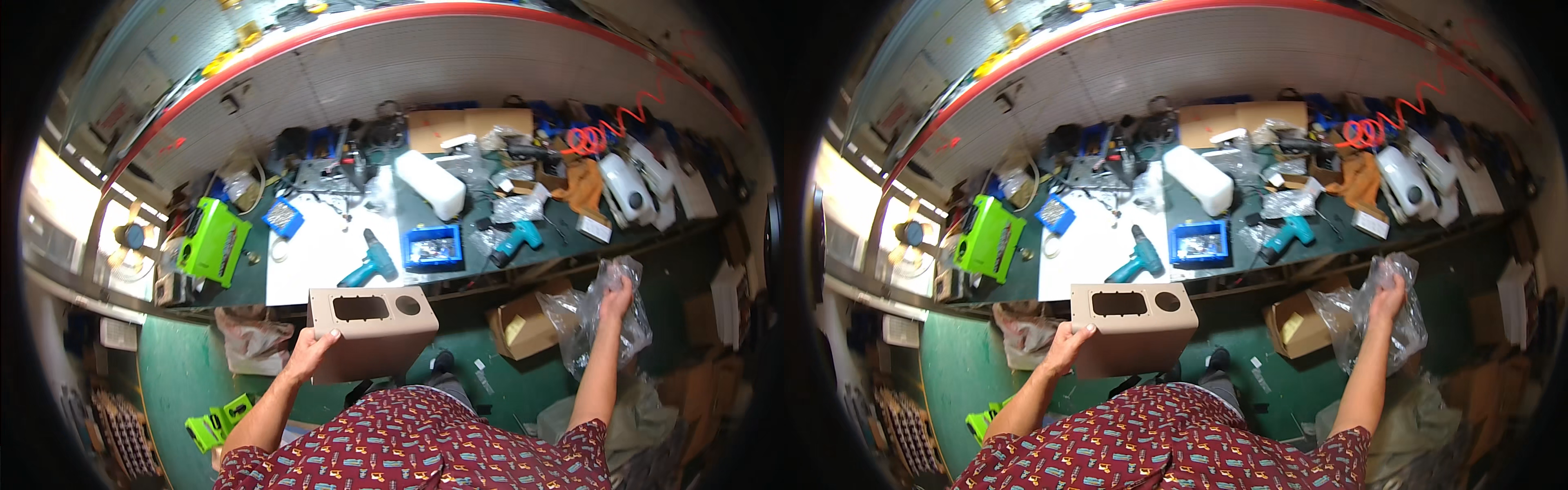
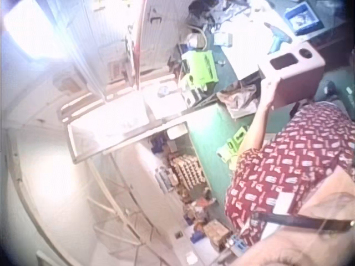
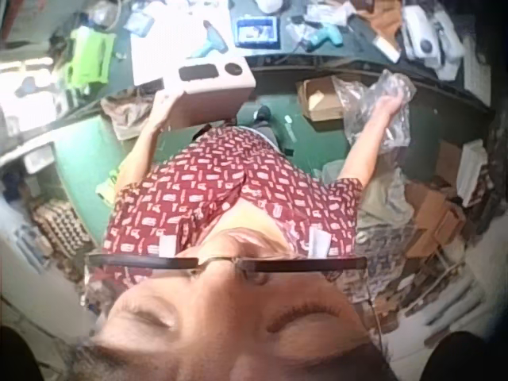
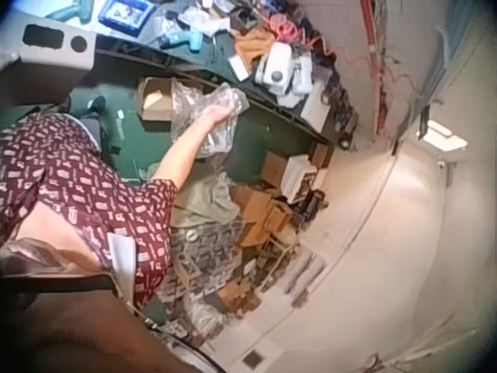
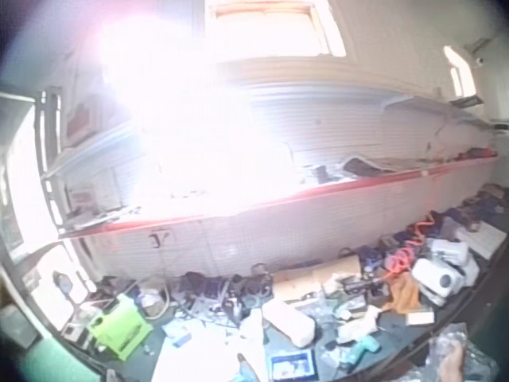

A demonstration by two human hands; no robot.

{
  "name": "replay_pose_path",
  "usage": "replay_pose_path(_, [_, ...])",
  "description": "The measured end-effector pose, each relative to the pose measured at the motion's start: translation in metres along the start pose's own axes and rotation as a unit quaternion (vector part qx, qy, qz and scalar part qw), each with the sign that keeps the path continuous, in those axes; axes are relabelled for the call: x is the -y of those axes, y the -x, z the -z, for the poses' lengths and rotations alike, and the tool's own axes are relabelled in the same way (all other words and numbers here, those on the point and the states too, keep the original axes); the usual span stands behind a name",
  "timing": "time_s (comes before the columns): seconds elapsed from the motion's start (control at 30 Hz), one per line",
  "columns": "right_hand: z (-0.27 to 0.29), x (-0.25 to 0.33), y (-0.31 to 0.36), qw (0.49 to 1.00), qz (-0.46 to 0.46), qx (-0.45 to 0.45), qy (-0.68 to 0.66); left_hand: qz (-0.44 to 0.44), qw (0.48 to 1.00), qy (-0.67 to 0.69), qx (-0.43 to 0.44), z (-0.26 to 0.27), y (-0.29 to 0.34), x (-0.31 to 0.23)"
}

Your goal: The person uses a cordless drill to fasten screws into a beige plastic housing on a workbench. They briefly retrieve a wrapped unit from a nearby stack, unwrap it, and return to drilling the housing.

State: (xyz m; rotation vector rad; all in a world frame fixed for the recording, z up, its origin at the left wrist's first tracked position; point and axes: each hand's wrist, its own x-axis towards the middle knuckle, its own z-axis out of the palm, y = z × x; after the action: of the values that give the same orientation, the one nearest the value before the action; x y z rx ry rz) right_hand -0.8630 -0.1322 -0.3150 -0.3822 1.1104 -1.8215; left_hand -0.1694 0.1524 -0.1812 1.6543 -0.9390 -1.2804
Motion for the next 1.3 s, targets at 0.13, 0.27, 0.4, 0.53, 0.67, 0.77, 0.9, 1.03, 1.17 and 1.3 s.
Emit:
replay_pose_path(0.13, [0.060,-0.040,-0.016,0.964,-0.259,0.053,0.007,-0.009,0.996,0.009,-0.088,0.030,0.009,-0.008])
replay_pose_path(0.27, [0.097,-0.100,-0.008,0.910,-0.300,-0.181,0.221,-0.016,0.980,0.020,-0.196,0.073,0.006,-0.009])
replay_pose_path(0.4, [0.089,-0.136,0.005,0.863,-0.283,-0.125,0.399,-0.104,0.963,0.037,-0.246,0.122,-0.014,-0.008])
replay_pose_path(0.53, [0.057,-0.171,0.025,0.749,0.008,-0.086,0.657,-0.153,0.943,0.043,-0.292,0.169,-0.053,-0.002])
replay_pose_path(0.67, [0.000,-0.203,0.089,0.756,0.068,-0.039,0.650,-0.197,0.941,0.050,-0.270,0.206,-0.113,0.015])
replay_pose_path(0.77, [-0.074,-0.242,0.184,0.773,0.132,0.011,0.621,-0.184,0.934,0.084,-0.294,0.216,-0.157,0.044])
replay_pose_path(0.9, [-0.210,-0.289,0.302,0.832,0.078,0.147,0.530,-0.115,0.953,0.109,-0.257,0.227,-0.190,0.090])
replay_pose_path(1.03, [-0.336,-0.315,0.387,0.827,0.104,0.334,0.441,-0.160,0.944,0.144,-0.252,0.250,-0.184,0.118])
replay_pose_path(1.17, [-0.434,-0.322,0.443,0.754,0.131,0.507,0.396,-0.143,0.960,0.136,-0.199,0.253,-0.180,0.121])
replay_pose_path(1.3, [-0.488,-0.341,0.477,0.686,0.110,0.638,0.333,-0.102,0.957,0.164,-0.214,0.248,-0.173,0.114])
